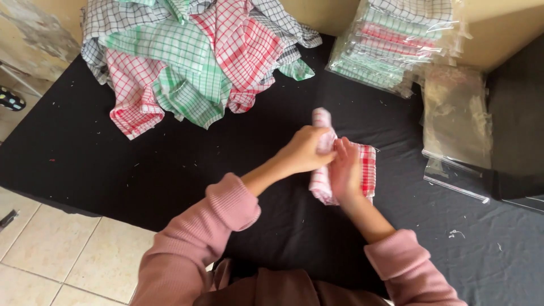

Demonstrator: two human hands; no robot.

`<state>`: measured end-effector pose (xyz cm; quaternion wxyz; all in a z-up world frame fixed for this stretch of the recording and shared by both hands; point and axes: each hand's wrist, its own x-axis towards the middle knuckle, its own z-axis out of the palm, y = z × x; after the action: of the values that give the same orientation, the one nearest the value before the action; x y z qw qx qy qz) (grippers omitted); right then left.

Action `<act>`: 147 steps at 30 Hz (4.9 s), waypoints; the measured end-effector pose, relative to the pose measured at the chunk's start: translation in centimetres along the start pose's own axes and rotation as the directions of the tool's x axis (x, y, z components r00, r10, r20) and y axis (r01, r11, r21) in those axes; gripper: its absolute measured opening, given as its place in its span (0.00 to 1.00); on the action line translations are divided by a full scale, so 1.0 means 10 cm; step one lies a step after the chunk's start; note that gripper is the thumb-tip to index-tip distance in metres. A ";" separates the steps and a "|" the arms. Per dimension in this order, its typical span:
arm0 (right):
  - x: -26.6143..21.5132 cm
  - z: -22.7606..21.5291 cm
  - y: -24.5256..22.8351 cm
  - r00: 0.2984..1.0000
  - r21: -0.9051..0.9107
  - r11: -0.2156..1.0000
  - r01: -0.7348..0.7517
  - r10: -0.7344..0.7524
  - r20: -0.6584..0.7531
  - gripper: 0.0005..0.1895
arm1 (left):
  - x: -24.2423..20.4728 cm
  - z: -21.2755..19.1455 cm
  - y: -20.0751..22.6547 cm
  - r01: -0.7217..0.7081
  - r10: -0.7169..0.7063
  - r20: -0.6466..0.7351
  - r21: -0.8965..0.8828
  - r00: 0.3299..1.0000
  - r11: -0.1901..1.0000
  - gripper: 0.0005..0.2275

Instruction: The person picks up a red and white checkered cloth from a pile, spreads it on a black surface, and folds it into a small rectangle. The person then inserts the folded cloth into a plastic bag, places it on a stack, and repeats the process with a green and white checkered cloth.

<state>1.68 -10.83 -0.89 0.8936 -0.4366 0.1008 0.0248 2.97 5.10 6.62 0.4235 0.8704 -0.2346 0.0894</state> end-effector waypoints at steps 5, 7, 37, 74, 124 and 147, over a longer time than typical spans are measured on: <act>-0.08 -0.29 -0.37 0.999 0.008 0.999 -0.047 0.047 0.012 0.37 | -0.06 0.17 0.51 0.052 -0.013 0.083 -0.487 0.996 0.872 0.29; -0.12 -0.40 -0.52 0.998 0.011 0.998 -0.066 0.066 0.017 0.38 | -0.13 0.35 0.44 -0.007 0.031 0.037 -0.518 0.999 0.856 0.25; -0.36 0.23 -1.03 0.829 0.017 0.862 -0.507 0.482 0.283 0.49 | -0.49 0.89 0.04 -0.306 0.338 -0.053 0.307 0.940 0.901 0.35; 0.28 -0.68 -1.58 0.774 -0.759 -0.185 0.624 0.013 0.633 0.26 | -0.28 0.81 0.18 -0.538 0.568 -0.002 0.320 0.823 0.780 0.36; 0.78 -2.28 -1.54 0.519 -0.473 -0.871 -0.134 -0.468 0.715 0.03 | -0.63 0.89 0.15 -0.670 0.602 0.347 0.112 0.719 0.734 0.27; 0.09 -0.59 -1.08 0.518 -0.753 -0.490 0.440 -0.546 0.658 0.01 | -0.17 0.37 0.18 -0.047 -0.030 -0.288 -0.260 0.957 0.965 0.18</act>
<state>3.02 -22.20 3.81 0.1482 -0.9054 -0.1471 -0.3695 0.44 1.85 4.97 0.5649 0.7828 -0.1838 0.1854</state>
